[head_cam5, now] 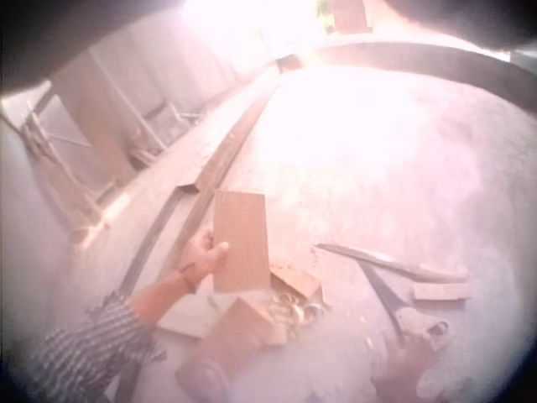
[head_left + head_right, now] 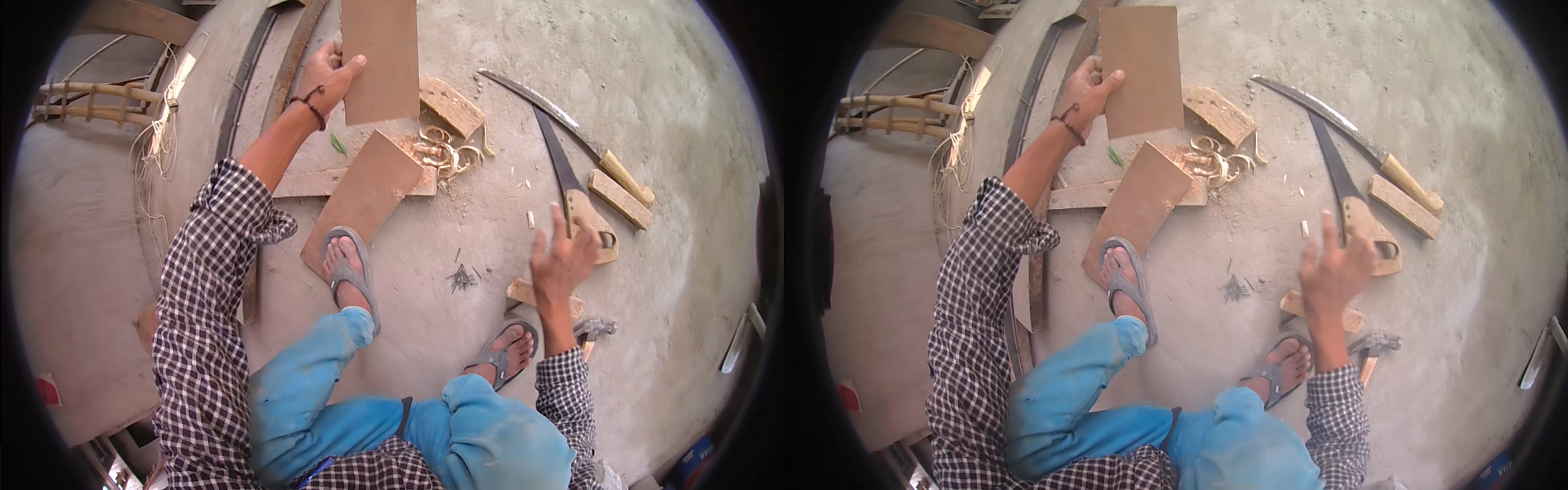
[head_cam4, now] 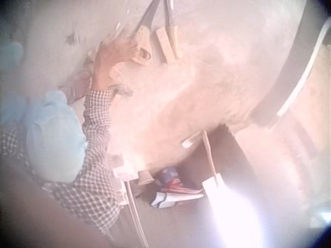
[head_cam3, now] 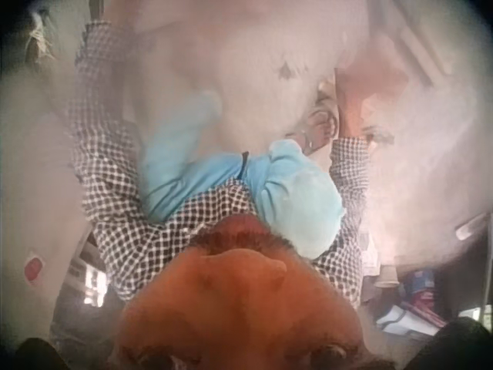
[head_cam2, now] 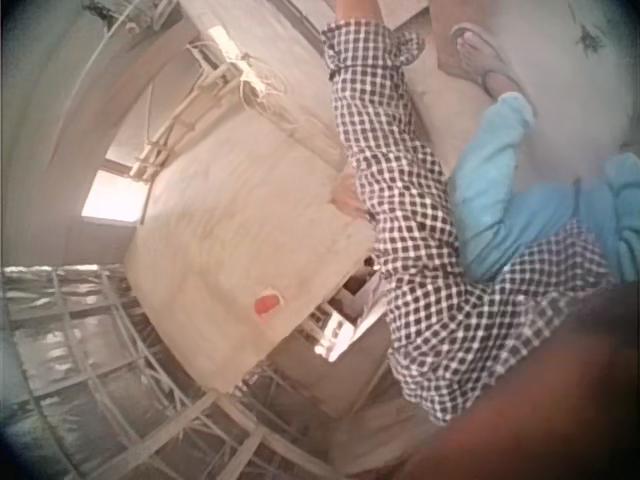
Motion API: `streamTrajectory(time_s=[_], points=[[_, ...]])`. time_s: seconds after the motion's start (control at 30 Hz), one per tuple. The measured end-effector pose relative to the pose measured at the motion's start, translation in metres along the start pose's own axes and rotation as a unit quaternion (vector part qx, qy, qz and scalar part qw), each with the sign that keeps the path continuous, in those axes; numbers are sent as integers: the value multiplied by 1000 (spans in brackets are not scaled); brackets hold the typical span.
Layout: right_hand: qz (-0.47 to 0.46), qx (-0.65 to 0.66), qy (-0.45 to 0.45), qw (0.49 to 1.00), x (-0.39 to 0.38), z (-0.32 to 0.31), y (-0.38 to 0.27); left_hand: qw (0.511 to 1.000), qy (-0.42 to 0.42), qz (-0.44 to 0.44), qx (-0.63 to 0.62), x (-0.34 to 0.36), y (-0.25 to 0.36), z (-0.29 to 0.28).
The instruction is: The person is cutting a piece of wood using a hand saw. They hold the wood steady with one hand while sawing with the other, creating wood shavings on the floor.
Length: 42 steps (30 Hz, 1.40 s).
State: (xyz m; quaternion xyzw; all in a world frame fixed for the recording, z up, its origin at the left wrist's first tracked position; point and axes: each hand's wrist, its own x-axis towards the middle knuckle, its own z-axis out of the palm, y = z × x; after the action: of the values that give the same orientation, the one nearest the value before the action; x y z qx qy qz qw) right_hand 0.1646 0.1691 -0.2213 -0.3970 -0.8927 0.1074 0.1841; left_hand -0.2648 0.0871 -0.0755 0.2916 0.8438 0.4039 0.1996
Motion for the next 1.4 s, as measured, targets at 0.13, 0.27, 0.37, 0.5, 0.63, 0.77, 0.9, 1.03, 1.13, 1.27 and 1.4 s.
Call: streamTrajectory(time_s=[0.13, 0.27, 0.37, 0.5, 0.63, 0.77, 0.9, 1.03, 1.13, 1.27, 1.4], points=[[-58, 240, -99, 964, 55, 59, -90, 994, 6, -59, -92, -15, 16, -12], [-142, 181, -140, 963, 85, 103, -171, 987, 10, -70, -141, -34, 5, -47], [-82, 200, -100, 971, 88, 102, -176, 986, 10, -75, -149, -47, 6, -54], [72, 474, -219, 850, 92, 136, -168, 986, -14, -59, -156, -55, -2, -69], [206, 603, -148, 756, 87, 86, -125, 979, -14, -65, -194, -67, 8, -80], [276, 634, -35, 721, 67, 23, -1, 969, -42, -79, -232, -74, 6, -73], [351, 605, 119, 705, 10, -24, 157, 955, -61, -82, -278, -86, -8, -63], [459, 559, 277, 633, -58, -77, 275, 948, -42, -91, -303, -96, -19, -45], [541, 529, 371, 539, -106, -91, 315, 943, -24, -100, -318, -110, -27, -40], [608, 460, 400, 509, -147, -111, 338, 903, -21, -130, -410, -126, -65, -15], [715, 130, 353, 589, -147, -93, 280, 875, -26, -122, -467, -135, -99, -8]])
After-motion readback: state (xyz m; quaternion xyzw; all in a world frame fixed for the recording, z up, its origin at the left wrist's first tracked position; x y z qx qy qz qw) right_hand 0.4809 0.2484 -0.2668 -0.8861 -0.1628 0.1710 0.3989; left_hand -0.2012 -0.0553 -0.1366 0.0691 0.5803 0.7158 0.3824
